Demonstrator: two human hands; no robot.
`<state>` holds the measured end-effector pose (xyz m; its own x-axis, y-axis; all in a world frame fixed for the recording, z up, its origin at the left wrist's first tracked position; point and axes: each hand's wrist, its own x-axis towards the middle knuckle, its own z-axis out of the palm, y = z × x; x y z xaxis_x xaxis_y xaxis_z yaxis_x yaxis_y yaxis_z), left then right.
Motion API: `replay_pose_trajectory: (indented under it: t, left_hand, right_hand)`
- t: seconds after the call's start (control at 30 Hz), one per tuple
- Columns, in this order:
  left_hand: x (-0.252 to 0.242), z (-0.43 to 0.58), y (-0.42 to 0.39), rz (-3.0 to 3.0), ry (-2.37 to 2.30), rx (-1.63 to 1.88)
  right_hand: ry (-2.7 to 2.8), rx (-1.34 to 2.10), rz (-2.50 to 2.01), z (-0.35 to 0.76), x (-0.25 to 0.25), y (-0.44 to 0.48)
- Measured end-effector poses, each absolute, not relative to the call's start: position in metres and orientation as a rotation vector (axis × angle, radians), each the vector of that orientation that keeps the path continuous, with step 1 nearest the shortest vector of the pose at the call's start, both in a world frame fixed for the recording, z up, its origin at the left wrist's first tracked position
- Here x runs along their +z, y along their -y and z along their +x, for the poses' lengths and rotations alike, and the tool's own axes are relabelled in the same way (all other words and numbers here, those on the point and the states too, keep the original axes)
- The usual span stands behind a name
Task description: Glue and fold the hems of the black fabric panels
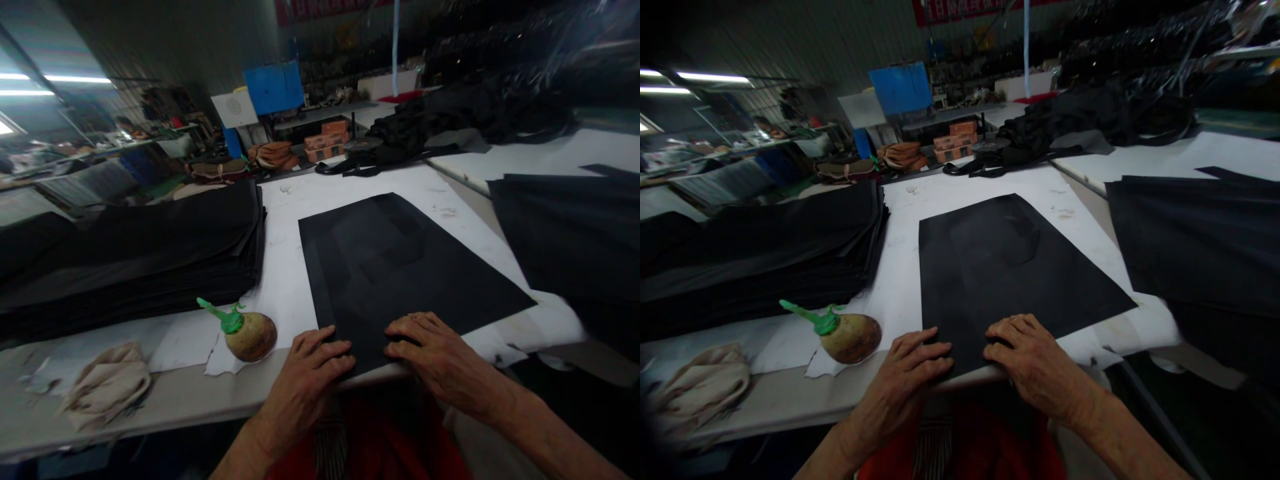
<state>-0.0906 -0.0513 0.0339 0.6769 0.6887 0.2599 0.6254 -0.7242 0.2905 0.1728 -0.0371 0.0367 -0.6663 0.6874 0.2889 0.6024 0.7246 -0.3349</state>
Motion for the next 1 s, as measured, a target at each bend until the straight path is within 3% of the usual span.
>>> replay_pose_trajectory:
  t: [0.5,1.0]
  left_hand:
    - [0.039,-0.089,0.052,2.674,-1.068,0.438]
    - [0.035,-0.088,0.052,2.739,-1.057,0.425]
  right_hand:
    - [2.241,0.513,-0.976,0.178,0.024,0.033]
    - [2.433,0.285,-1.046,0.172,0.024,0.038]
